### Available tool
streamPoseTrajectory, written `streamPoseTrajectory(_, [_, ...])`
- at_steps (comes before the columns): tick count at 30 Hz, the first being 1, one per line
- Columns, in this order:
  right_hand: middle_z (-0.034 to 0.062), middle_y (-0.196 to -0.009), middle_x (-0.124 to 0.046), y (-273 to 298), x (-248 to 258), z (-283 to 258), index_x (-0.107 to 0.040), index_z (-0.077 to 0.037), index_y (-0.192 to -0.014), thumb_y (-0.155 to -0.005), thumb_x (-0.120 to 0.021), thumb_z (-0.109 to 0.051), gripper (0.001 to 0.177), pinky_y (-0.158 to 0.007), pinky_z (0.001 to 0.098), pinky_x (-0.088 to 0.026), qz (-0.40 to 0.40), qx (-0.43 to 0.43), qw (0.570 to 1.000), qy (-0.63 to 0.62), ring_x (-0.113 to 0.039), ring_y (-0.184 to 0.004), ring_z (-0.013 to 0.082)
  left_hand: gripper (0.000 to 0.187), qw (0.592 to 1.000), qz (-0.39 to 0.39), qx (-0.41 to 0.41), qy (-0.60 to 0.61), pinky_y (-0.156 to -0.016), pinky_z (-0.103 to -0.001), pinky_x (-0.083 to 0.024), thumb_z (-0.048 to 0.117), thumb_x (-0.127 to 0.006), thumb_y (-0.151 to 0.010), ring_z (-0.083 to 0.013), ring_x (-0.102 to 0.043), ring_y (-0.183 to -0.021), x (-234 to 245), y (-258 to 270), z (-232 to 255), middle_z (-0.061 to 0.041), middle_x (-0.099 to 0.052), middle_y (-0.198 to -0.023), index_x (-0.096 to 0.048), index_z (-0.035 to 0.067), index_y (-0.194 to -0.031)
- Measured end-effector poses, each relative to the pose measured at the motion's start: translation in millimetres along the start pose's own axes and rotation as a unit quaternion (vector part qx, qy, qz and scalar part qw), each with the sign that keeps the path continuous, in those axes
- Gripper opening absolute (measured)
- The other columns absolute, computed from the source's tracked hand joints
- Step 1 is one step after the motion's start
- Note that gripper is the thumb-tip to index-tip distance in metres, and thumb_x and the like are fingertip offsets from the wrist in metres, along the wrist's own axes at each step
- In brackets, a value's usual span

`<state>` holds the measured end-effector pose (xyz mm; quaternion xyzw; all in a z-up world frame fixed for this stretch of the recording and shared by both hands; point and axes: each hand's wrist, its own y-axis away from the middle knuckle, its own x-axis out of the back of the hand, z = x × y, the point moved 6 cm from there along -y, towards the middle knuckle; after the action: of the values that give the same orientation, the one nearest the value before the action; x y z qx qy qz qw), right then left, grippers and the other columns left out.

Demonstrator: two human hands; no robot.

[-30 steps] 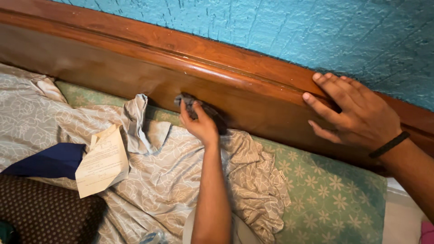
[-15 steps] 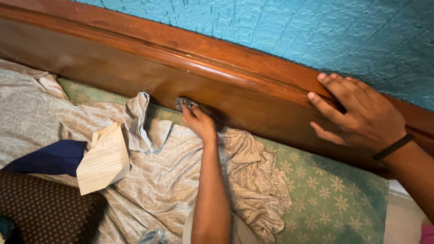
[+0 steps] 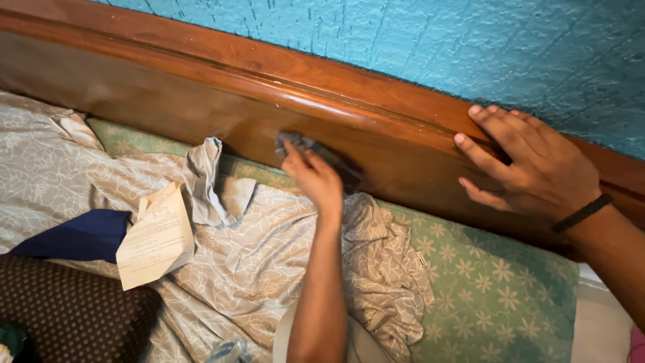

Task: The person sprays a cleaning solution onto a wooden headboard and wipes it with a cloth. They continue to wipe the surface repeatedly to clean it.

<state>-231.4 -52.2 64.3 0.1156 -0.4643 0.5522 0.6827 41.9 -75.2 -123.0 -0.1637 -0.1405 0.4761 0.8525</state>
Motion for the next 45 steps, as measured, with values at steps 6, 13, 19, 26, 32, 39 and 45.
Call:
streamPoseTrajectory(6, [0.0206,-0.143,-0.056,3,-2,1,-0.053,-0.014,-0.141,-0.085,-0.074,-0.05,0.07,-0.106,0.0451,-0.053,0.005,0.005,1.0,-0.009,-0.061,-0.126,0.0352,0.059,0.998,-0.046,-0.028,-0.012,-0.095,-0.043,-0.045,-0.001,-0.049,-0.1,-0.0372,-0.053,-0.105,-6,12,7,-0.026,-0.047,-0.121,-0.035,-0.003,-0.158])
streamPoseTrajectory(13, [0.0218,-0.146,-0.054,0,1,0,-0.051,-0.016,-0.144,-0.084,-0.071,-0.051,0.072,-0.112,0.0479,-0.05,0.001,0.002,1.0,-0.001,-0.06,-0.13,0.0359,0.061,0.998,-0.05,0.008,0.028,-0.1,-0.048,-0.044,-0.001,-0.046,-0.101,-0.0446,-0.054,-0.116,-14,49,35,-0.03,-0.044,-0.13,-0.027,-0.008,-0.158])
streamPoseTrajectory(19, [0.0215,-0.149,-0.053,10,-12,0,-0.051,-0.019,-0.146,-0.087,-0.07,-0.053,0.07,-0.117,0.0477,-0.046,-0.031,0.009,0.999,0.011,-0.057,-0.135,0.0353,0.054,0.998,-0.034,0.048,-0.009,-0.103,-0.046,-0.046,0.0,-0.053,-0.097,-0.0449,-0.058,-0.113,-8,12,-42,-0.028,-0.053,-0.123,-0.044,-0.005,-0.15])
streamPoseTrajectory(26, [0.0234,-0.153,-0.047,20,-26,-1,-0.049,-0.018,-0.147,-0.087,-0.065,-0.055,0.073,-0.12,0.0521,-0.033,-0.062,0.074,0.995,-0.002,-0.048,-0.141,0.037,0.065,0.996,-0.084,0.028,0.023,-0.109,-0.047,-0.039,0.0,-0.051,-0.097,-0.0473,-0.05,-0.12,-30,78,-11,-0.031,-0.048,-0.132,-0.026,-0.012,-0.156])
streamPoseTrajectory(32, [0.0173,-0.169,-0.034,30,-45,-14,-0.035,-0.022,-0.16,-0.092,-0.05,-0.045,0.073,-0.122,0.0538,-0.018,-0.15,0.225,0.963,-0.009,-0.028,-0.15,0.0337,0.059,0.999,-0.042,0.005,0.02,-0.108,-0.045,-0.044,0.005,-0.053,-0.103,-0.0434,-0.055,-0.119,-7,0,-27,-0.029,-0.05,-0.129,-0.036,-0.002,-0.159])
streamPoseTrajectory(39, [0.0121,-0.167,-0.03,4,-31,-17,-0.028,-0.012,-0.159,-0.1,-0.034,-0.026,0.061,-0.124,0.0479,-0.018,-0.065,0.253,0.952,-0.158,-0.025,-0.155,0.0268,0.074,0.995,-0.077,0.063,0.03,-0.109,-0.051,-0.039,0.004,-0.05,-0.096,-0.0475,-0.05,-0.123,-19,61,13,-0.035,-0.046,-0.136,-0.016,-0.004,-0.162])
streamPoseTrajectory(45, [0.0087,-0.171,-0.031,6,-48,-23,-0.03,-0.018,-0.16,-0.091,-0.042,-0.031,0.071,-0.117,0.0498,-0.02,-0.202,0.279,0.939,-0.007,-0.028,-0.154,0.025,0.063,0.996,-0.063,0.069,-0.008,-0.105,-0.048,-0.047,0.006,-0.052,-0.099,-0.0446,-0.059,-0.117,-6,-4,-18,-0.029,-0.053,-0.128,-0.033,0.003,-0.159])
